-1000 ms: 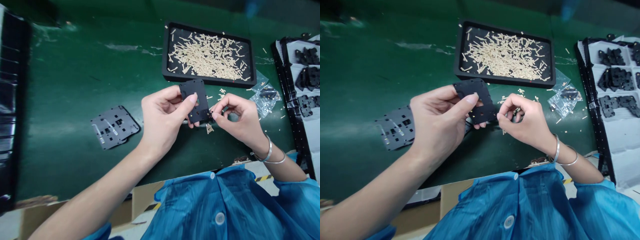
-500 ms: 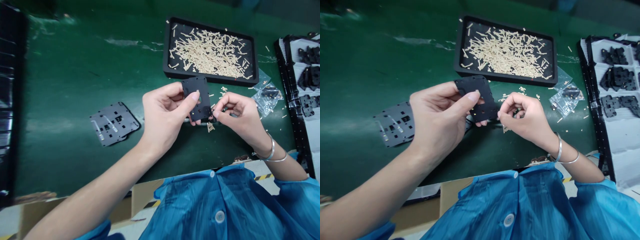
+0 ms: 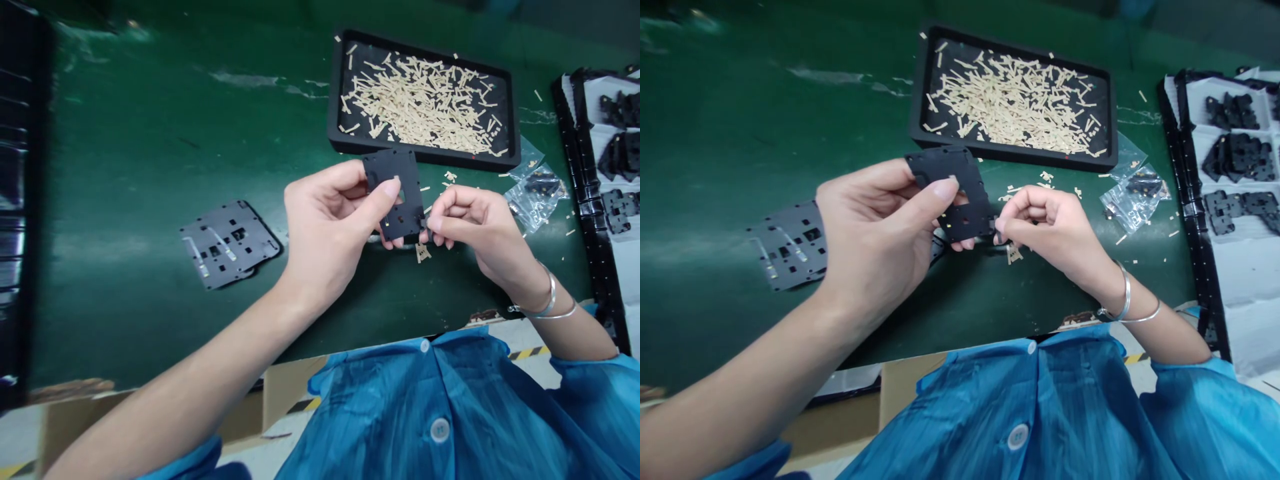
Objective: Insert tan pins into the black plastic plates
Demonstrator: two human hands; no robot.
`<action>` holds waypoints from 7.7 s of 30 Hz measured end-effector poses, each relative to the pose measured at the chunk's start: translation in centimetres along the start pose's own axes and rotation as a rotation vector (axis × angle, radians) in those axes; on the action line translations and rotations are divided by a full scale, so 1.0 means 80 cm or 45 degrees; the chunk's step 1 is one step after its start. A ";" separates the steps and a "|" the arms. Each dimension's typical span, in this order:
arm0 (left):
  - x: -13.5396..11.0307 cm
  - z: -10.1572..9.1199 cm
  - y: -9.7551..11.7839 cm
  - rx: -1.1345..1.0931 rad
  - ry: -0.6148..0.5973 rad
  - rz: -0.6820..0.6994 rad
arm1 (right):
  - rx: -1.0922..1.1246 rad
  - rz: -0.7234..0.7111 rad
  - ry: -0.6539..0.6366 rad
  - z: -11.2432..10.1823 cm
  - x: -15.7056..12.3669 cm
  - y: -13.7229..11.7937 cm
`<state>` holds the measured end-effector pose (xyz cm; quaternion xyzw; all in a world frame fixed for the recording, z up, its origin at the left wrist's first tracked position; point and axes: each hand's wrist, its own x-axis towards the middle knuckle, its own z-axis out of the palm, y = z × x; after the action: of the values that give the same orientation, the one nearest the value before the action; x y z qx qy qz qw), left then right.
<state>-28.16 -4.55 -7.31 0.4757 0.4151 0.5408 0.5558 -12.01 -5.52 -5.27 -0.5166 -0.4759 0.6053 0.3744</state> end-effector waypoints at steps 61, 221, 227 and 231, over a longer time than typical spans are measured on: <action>0.007 -0.005 -0.005 -0.064 -0.070 0.106 | 0.001 0.054 -0.013 -0.002 0.002 0.004; 0.013 -0.007 -0.007 -0.311 -0.155 -0.253 | 0.116 -0.140 -0.011 -0.002 0.006 0.008; 0.018 -0.012 -0.010 -0.284 -0.215 -0.259 | 0.177 -0.115 -0.058 -0.001 0.005 0.008; 0.022 -0.017 -0.012 -0.255 -0.304 -0.277 | 0.216 -0.072 -0.069 0.001 0.005 0.008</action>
<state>-29.19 -2.66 -8.46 0.4312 0.3393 0.4556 0.7010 -12.10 -5.36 -5.97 -0.4529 -0.4472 0.6465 0.4206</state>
